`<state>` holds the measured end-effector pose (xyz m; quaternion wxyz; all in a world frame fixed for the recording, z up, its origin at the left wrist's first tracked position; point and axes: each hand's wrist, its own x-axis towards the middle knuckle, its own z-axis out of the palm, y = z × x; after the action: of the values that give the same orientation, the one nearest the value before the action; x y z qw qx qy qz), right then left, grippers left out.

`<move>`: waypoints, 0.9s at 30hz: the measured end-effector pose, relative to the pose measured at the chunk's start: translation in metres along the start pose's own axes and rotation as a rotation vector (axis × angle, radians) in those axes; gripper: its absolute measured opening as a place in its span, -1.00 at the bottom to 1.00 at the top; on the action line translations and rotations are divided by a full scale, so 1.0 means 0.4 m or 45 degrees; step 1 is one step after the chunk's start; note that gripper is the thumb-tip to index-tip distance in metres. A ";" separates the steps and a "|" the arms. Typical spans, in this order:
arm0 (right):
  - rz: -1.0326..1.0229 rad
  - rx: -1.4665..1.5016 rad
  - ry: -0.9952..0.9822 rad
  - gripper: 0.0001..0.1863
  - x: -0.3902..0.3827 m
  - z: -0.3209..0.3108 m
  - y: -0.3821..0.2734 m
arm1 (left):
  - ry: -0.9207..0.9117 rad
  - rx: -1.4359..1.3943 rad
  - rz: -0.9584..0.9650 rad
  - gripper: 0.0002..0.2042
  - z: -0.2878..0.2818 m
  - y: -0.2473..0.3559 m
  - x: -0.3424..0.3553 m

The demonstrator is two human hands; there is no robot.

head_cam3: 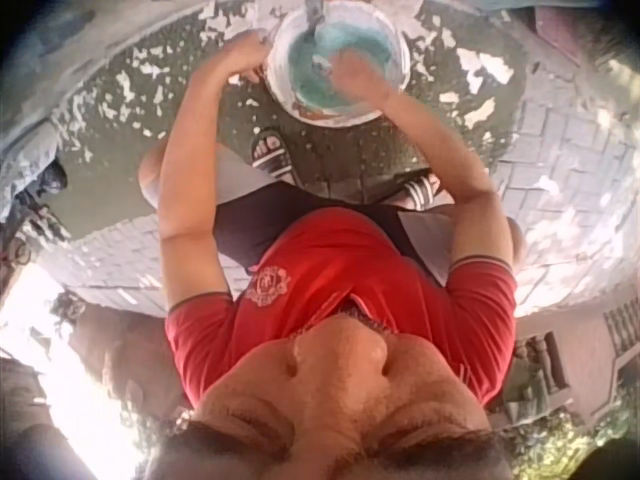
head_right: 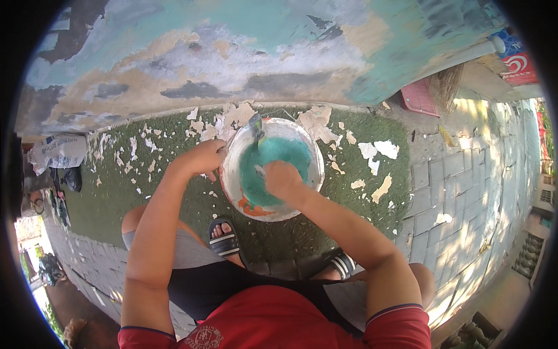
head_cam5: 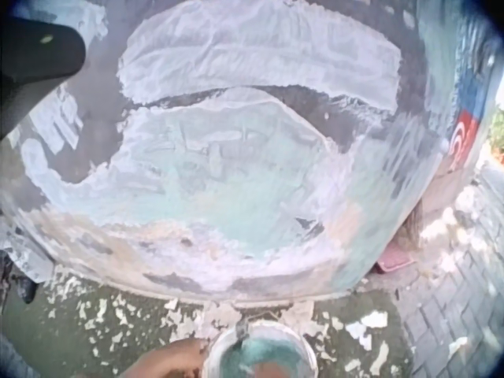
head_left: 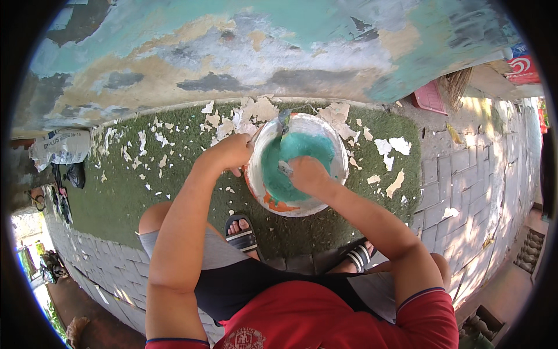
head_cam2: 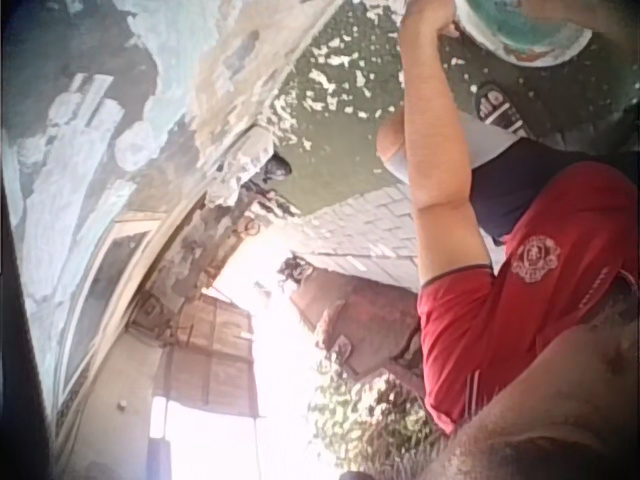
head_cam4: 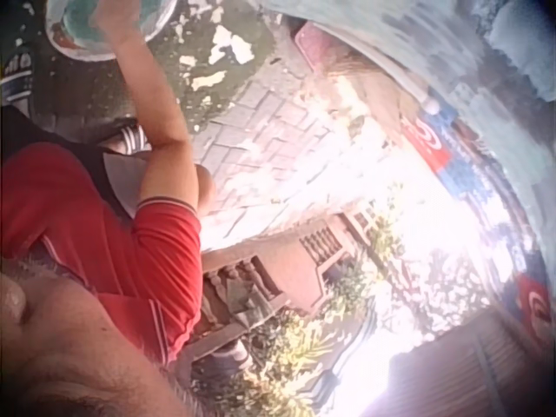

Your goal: The person applies green patching compound to an exterior wall using a putty knife, repeatedly dipping the tool into a bucket and smoothing the compound over damaged areas of the wall surface.

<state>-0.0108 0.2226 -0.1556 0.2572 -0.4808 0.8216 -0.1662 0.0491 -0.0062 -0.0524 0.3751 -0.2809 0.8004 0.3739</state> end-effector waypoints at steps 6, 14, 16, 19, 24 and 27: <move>-0.059 -0.047 -0.184 -0.83 0.007 -0.014 -0.028 | -0.005 0.041 -0.039 -0.66 -0.005 -0.001 -0.013; -0.029 -0.153 -0.043 -0.85 0.012 0.002 -0.009 | 0.005 0.029 -0.049 -0.67 0.001 -0.025 0.007; -0.072 -0.155 -0.076 -0.85 0.009 0.003 -0.013 | 0.014 0.040 -0.063 -0.67 -0.004 0.008 -0.017; -0.066 -0.161 -0.056 -0.85 0.013 -0.014 -0.011 | 0.026 0.055 -0.060 -0.67 -0.003 0.006 -0.015; -0.110 -0.179 -0.115 -0.86 0.002 0.011 -0.034 | 0.021 0.043 -0.083 -0.67 -0.002 0.011 -0.022; -0.090 -0.106 0.008 -0.86 0.011 0.008 -0.031 | 0.016 0.059 -0.059 -0.66 -0.002 0.005 -0.017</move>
<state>-0.0017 0.2127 -0.1529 0.2284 -0.5192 0.8112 -0.1426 0.0512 -0.0048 -0.0458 0.3851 -0.2928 0.8045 0.3447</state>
